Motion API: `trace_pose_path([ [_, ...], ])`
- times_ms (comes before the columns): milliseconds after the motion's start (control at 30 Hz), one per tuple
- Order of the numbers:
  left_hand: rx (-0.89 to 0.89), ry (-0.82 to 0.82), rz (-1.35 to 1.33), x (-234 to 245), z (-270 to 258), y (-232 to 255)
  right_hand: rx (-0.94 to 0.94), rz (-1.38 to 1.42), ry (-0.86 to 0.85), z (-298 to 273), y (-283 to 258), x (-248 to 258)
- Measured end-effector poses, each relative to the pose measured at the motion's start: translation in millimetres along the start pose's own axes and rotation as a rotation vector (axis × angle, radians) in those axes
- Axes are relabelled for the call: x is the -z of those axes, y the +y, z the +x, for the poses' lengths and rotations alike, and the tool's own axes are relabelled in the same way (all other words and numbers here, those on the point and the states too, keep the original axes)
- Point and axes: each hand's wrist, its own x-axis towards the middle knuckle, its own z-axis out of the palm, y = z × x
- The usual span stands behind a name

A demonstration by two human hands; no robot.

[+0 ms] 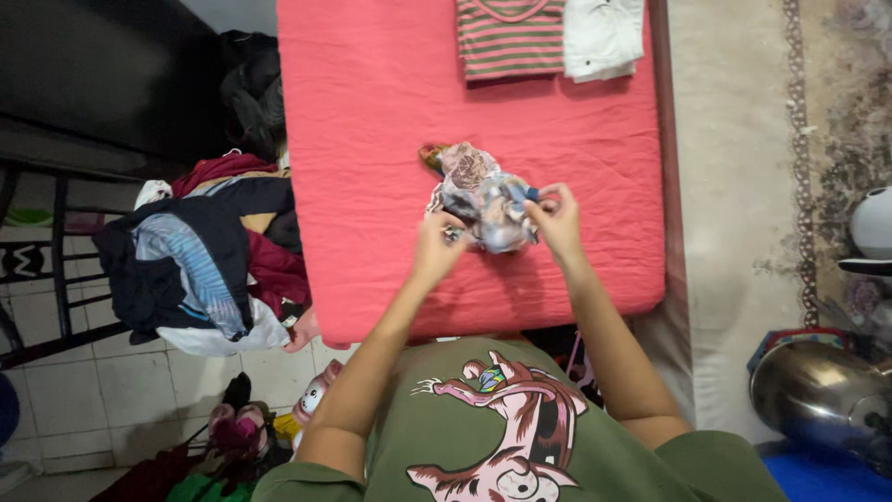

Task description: The person folds several garments on a red bedsheet, including a white short, a striped top, and a patterned shirt. Each item is smoothed, folded into a compact rectangle, and stacked on the bed.

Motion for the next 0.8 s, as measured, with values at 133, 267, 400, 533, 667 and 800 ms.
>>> trace_pose_path([
  [133, -0.152, 0.021, 0.357, -37, -7, 34, -0.106, 0.191, -0.211, -11, -44, -5],
  [267, -0.098, 0.059, 0.257, -39, 17, 48, -0.095, 0.22, -0.191, -20, -116, 8],
  [400, 0.045, 0.061, -0.078, 9, 35, 54, 0.112, 0.326, -0.167, -17, -172, 42],
  [533, 0.093, 0.144, -0.328, 79, 42, 58, 0.185, 0.326, 0.021, -10, -193, 88],
  [667, 0.223, 0.347, -0.366, 123, 40, 47, 0.202, 0.251, 0.164, -4, -181, 135],
  [800, 0.199, 0.416, -0.202, 129, 32, 17, 0.211, -0.127, 0.285, 4, -124, 151],
])
